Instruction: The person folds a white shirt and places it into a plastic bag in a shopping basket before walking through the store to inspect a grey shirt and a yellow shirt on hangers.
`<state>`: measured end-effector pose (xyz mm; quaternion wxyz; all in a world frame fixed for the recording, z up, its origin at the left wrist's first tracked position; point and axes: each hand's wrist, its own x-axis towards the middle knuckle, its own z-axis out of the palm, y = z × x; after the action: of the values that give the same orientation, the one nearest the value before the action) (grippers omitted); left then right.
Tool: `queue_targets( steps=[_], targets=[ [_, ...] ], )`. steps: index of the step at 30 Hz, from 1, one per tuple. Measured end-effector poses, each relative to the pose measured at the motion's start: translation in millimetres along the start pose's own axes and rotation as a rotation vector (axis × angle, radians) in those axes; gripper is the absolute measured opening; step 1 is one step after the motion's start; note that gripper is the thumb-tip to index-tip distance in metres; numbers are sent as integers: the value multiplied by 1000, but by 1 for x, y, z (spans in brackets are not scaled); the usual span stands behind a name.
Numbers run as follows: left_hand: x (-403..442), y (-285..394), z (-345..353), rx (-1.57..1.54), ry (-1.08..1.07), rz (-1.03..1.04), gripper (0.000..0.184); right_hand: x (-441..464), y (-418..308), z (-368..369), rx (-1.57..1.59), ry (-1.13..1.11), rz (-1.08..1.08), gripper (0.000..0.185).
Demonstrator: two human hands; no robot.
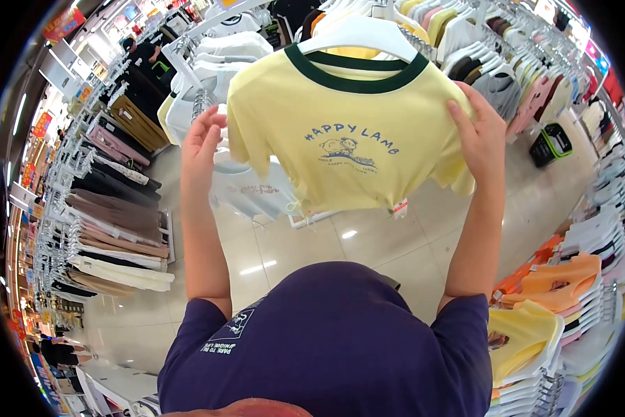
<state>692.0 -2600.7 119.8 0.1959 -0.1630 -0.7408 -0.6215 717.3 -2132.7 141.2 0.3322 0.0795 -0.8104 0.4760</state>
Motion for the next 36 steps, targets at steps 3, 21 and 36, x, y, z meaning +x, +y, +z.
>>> queue_targets(
  steps=[3,21,36],
  targets=[
    [16,10,8,-58,-74,67,49,0,-6,5,3,-14,-7,32],
    [28,28,17,189,-164,108,39,-11,-33,16,-79,-68,-44,32],
    [29,21,6,260,-159,309,33,-27,-70,19,-214,-298,5,40]
  ],
)
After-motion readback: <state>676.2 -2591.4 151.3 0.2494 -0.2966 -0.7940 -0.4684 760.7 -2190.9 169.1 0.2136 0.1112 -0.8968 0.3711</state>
